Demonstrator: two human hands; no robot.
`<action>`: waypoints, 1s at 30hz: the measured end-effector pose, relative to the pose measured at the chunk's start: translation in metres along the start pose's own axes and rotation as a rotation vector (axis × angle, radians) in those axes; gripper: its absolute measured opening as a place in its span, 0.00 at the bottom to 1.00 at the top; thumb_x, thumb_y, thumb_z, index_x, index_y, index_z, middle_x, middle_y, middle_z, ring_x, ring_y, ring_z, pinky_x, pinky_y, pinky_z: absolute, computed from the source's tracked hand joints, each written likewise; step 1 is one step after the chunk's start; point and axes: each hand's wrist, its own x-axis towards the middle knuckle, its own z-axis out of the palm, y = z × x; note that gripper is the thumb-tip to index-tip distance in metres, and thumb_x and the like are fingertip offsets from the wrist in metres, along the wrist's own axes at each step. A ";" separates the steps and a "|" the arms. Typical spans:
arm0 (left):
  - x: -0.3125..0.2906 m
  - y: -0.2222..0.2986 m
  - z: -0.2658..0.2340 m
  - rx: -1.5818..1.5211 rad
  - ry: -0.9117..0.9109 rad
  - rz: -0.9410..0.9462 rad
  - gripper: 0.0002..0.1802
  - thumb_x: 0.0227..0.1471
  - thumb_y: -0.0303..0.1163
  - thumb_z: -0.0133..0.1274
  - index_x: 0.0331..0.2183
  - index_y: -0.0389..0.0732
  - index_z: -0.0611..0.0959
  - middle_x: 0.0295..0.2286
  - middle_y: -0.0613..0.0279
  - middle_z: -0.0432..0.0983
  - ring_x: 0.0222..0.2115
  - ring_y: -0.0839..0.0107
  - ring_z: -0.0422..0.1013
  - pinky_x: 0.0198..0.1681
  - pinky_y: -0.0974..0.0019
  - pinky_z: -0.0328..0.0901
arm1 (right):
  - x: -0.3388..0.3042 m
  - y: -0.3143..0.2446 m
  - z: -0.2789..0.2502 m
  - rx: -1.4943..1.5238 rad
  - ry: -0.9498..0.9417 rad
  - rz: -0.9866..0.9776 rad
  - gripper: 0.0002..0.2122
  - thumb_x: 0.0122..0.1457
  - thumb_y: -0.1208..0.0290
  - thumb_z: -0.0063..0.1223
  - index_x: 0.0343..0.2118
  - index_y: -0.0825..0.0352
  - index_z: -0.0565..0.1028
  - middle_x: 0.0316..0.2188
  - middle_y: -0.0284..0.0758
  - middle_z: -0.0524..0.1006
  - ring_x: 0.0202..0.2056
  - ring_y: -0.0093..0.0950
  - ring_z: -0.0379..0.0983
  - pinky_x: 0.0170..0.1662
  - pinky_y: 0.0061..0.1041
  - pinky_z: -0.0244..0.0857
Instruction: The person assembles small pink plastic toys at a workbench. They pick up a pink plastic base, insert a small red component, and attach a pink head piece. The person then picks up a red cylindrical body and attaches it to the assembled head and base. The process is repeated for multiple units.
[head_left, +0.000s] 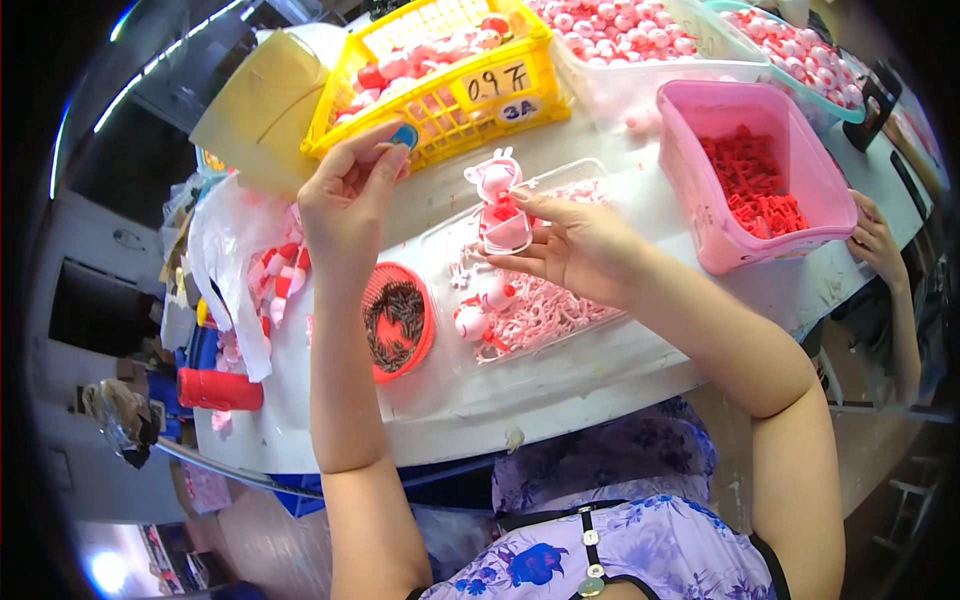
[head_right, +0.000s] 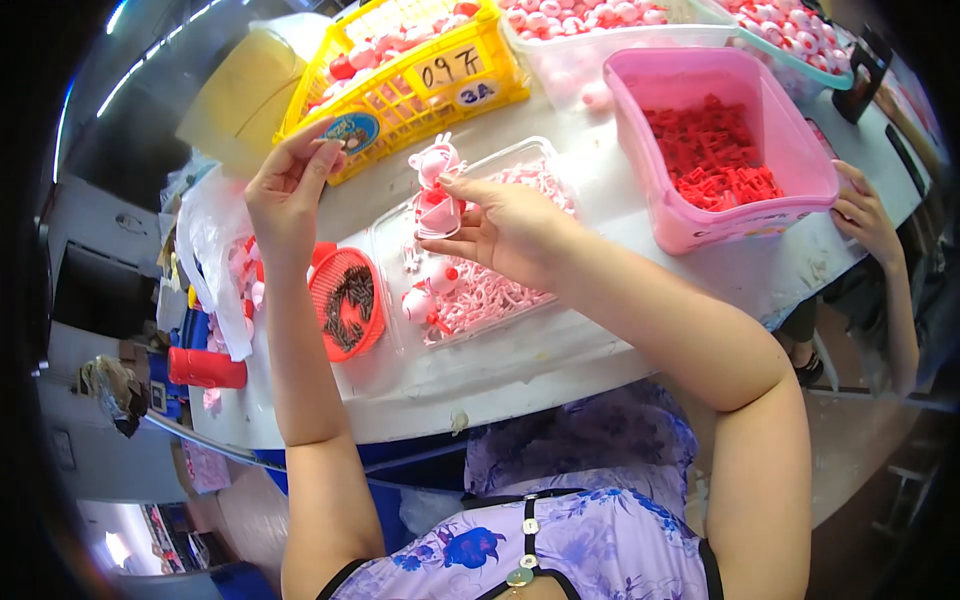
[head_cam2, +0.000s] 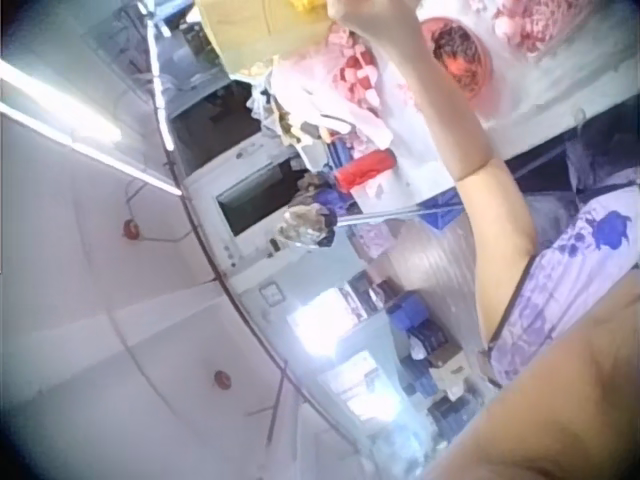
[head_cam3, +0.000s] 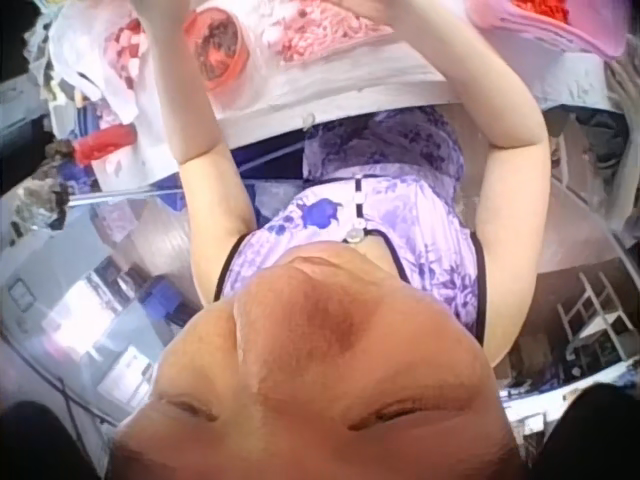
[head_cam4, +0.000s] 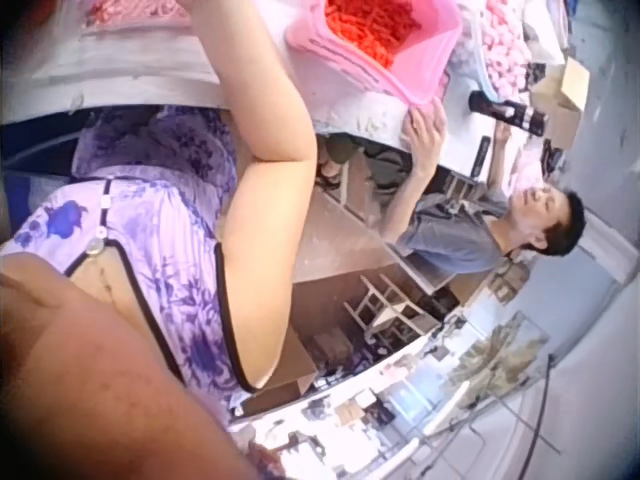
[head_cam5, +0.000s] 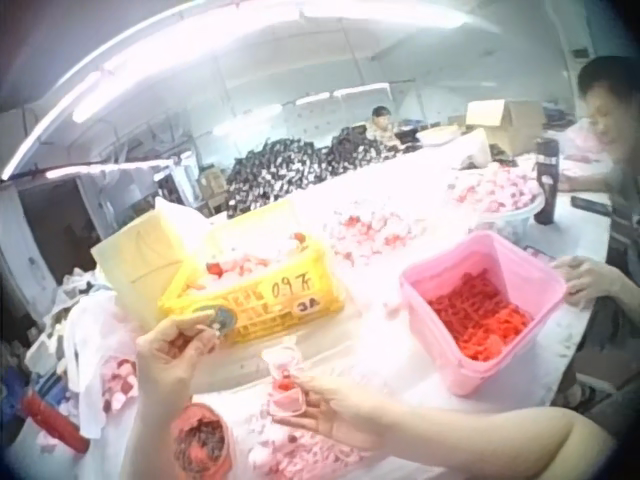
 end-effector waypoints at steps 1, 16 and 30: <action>0.000 0.000 -0.001 0.002 0.009 -0.020 0.13 0.51 0.20 0.55 0.41 0.34 0.81 0.28 0.65 0.77 0.30 0.81 0.72 0.37 0.77 0.67 | -0.002 0.002 0.001 0.011 0.032 0.033 0.11 0.64 0.67 0.41 0.42 0.70 0.68 0.38 0.40 0.72 0.47 0.37 0.71 0.56 0.36 0.65; 0.000 0.009 -0.014 0.060 0.017 0.070 0.10 0.50 0.23 0.56 0.37 0.37 0.83 0.30 0.65 0.79 0.31 0.82 0.72 0.37 0.76 0.67 | 0.001 0.006 -0.005 -0.211 0.106 0.150 0.17 0.66 0.65 0.34 0.51 0.73 0.64 0.46 0.50 0.71 0.48 0.43 0.70 0.52 0.41 0.68; -0.006 0.024 -0.008 0.217 -0.004 0.164 0.09 0.49 0.23 0.55 0.36 0.34 0.82 0.29 0.58 0.78 0.29 0.73 0.74 0.36 0.73 0.68 | -0.001 0.007 0.002 -0.074 0.025 0.149 0.13 0.65 0.68 0.37 0.45 0.71 0.67 0.41 0.45 0.73 0.45 0.39 0.72 0.50 0.34 0.70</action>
